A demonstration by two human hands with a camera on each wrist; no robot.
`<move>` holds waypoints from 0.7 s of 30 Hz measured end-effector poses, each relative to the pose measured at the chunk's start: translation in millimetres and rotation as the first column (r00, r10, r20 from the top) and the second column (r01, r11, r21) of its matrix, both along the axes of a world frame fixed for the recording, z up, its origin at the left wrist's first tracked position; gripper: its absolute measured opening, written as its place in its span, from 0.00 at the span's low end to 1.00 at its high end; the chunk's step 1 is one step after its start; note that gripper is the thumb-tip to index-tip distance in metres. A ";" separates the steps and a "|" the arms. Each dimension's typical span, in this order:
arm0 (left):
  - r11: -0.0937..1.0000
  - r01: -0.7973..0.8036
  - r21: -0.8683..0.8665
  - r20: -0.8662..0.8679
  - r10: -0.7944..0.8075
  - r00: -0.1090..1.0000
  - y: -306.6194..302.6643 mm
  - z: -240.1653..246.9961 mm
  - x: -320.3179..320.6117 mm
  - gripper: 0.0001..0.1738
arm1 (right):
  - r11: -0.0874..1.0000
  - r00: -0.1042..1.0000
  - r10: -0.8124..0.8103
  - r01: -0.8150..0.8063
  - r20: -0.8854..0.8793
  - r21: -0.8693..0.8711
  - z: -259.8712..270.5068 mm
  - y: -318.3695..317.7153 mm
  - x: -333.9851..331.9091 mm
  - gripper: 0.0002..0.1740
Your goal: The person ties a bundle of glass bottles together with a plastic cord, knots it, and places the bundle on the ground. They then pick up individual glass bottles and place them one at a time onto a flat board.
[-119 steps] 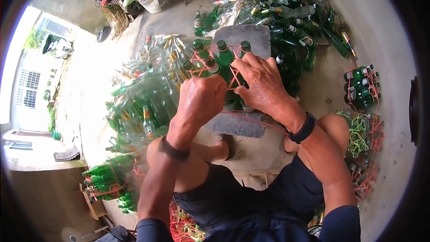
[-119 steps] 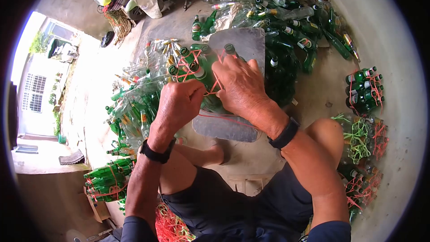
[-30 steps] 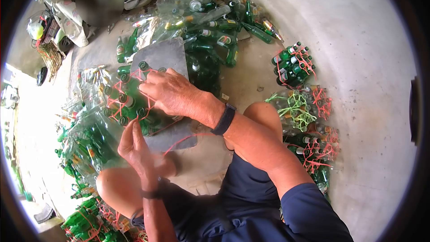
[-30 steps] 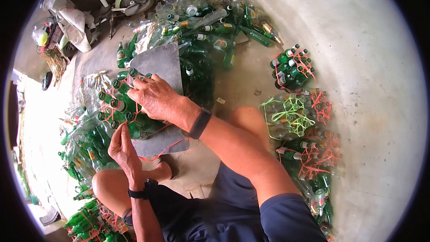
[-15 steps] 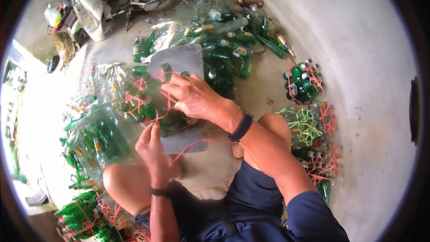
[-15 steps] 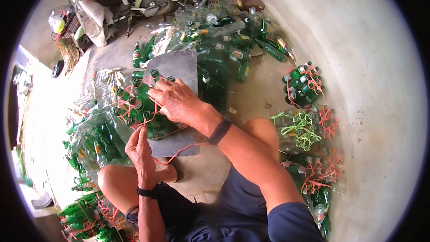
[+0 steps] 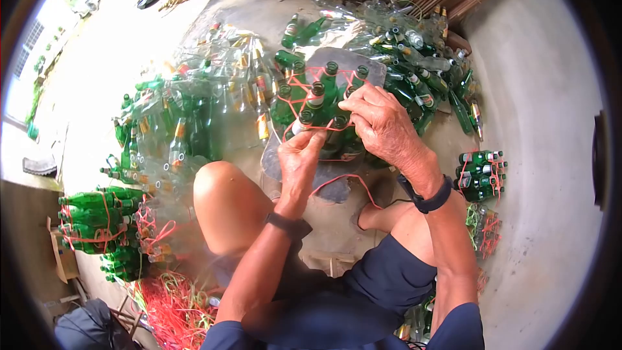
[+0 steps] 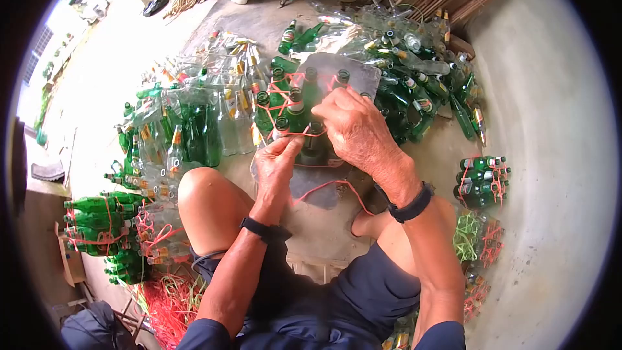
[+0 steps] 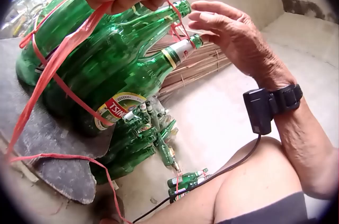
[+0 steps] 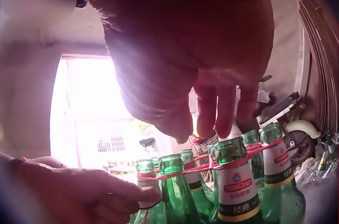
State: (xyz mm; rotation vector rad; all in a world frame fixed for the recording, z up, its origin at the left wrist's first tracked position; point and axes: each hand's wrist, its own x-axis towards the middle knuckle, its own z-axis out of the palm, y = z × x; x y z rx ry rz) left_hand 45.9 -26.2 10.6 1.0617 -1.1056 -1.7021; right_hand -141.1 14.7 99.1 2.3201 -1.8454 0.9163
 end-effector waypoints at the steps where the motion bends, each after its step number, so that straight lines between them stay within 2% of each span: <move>1: 1.000 -0.011 0.003 -0.001 0.011 1.000 -0.2 -3.9 0.2 0.10 | 1.000 1.000 0.011 -0.011 -0.001 0.003 4.2 -4.1 3.8 0.14; 3: 1.000 0.013 0.000 0.009 -0.013 1.000 -0.8 -9.6 -0.1 0.11 | 0.990 0.997 0.072 -0.068 -0.024 0.123 13.6 -13.2 11.7 0.13; 4: 1.000 -0.010 0.021 0.019 0.009 1.000 0.5 -8.7 -1.9 0.10 | 0.989 0.996 0.085 -0.081 -0.027 0.127 13.4 -18.8 13.6 0.13; 6: 0.999 -0.034 0.039 -0.008 0.034 0.999 1.9 -16.2 -7.2 0.11 | 0.956 0.994 0.105 -0.109 0.032 0.271 12.6 -30.2 15.2 0.11; 7: 0.997 -0.051 0.051 -0.032 0.052 0.998 0.6 -17.4 -8.9 0.11 | 0.955 0.992 0.126 -0.130 0.032 0.268 13.5 -35.5 15.7 0.11; 9: 0.997 -0.062 0.034 -0.041 0.064 0.997 1.8 -19.5 -9.4 0.11 | 0.887 0.984 0.176 -0.152 -0.015 0.435 11.8 -45.0 14.2 0.11; 11: 0.991 -0.132 0.021 0.000 0.132 0.991 1.9 -23.2 -16.0 0.15 | 0.839 0.969 0.244 -0.226 0.028 0.495 -1.3 -55.6 7.0 0.11; 13: 0.986 -0.164 0.004 0.042 0.164 0.986 1.8 -21.8 -19.3 0.16 | 0.772 0.967 0.247 -0.238 0.067 0.589 1.2 -57.9 7.2 0.12; 14: 0.987 -0.162 -0.014 0.112 0.162 0.980 2.8 -22.4 -18.5 0.16 | 0.770 0.964 0.258 -0.248 0.070 0.588 3.8 -58.8 7.1 0.12; 16: 0.984 -0.181 -0.001 0.103 0.180 0.978 3.0 -26.3 -21.9 0.18 | 0.718 0.957 0.252 -0.283 0.142 0.636 7.7 -59.8 5.6 0.12; 21: 0.987 -0.161 0.011 0.165 0.157 0.974 5.7 -43.1 -25.9 0.19 | 0.685 0.944 0.313 -0.302 0.105 0.663 -2.4 -64.6 -0.3 0.13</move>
